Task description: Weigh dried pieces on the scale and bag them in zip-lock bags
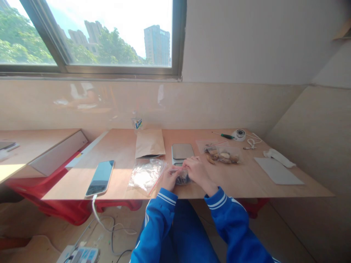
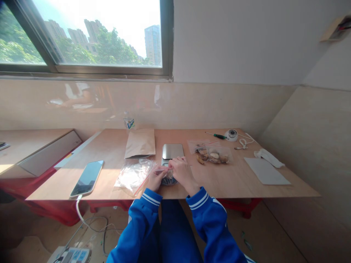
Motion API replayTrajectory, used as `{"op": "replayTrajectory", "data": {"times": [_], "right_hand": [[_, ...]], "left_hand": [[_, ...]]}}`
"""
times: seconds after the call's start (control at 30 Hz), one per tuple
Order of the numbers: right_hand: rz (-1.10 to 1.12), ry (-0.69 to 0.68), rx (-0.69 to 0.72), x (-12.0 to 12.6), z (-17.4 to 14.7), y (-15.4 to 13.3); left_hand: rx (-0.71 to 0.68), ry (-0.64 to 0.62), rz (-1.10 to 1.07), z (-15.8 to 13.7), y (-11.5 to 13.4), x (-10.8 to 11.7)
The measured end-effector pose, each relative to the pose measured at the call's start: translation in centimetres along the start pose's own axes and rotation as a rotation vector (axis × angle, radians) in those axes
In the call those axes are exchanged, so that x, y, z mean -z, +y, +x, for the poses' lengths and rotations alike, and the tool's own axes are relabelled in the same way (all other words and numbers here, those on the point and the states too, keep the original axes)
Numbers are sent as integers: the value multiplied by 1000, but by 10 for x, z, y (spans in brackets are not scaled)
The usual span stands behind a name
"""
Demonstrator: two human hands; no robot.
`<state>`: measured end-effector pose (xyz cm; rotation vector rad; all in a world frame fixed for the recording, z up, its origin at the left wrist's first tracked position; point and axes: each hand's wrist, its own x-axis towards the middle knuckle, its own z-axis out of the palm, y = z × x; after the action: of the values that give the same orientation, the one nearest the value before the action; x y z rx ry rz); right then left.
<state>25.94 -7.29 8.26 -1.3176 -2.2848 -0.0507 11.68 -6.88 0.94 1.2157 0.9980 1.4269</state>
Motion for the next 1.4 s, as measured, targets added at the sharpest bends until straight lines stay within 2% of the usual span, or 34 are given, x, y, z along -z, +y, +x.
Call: {"op": "replayTrajectory", "data": {"times": [0.17, 0.27, 0.37, 0.47, 0.67, 0.83, 1.0, 1.13, 1.4], "right_hand": [[31, 40, -53, -5, -1, 1], [49, 6, -75, -4, -3, 7], [-42, -37, -53, -5, -4, 12], [-109, -11, -30, -11, -5, 13], [19, -23, 41, -16, -9, 25], [31, -54, -54, -10, -12, 34], [-4, -1, -105, -9, -12, 28], [5, -38, -83, -3, -13, 24], [105, -10, -21, 6, -10, 10]], "left_hand": [[-2, 66, -19, -1, 1, -1], [-33, 123, -3, -1, 1, -1], [-30, 126, 22, -1, 1, -1], [-44, 153, 32, 0, 0, -1], [-28, 163, 19, 2, -5, 1], [-44, 176, 9, 2, -6, 3], [-26, 111, 10, 0, -1, 2], [-2, 100, 6, 1, -3, 2], [7, 166, -41, 3, -5, -1]]}}
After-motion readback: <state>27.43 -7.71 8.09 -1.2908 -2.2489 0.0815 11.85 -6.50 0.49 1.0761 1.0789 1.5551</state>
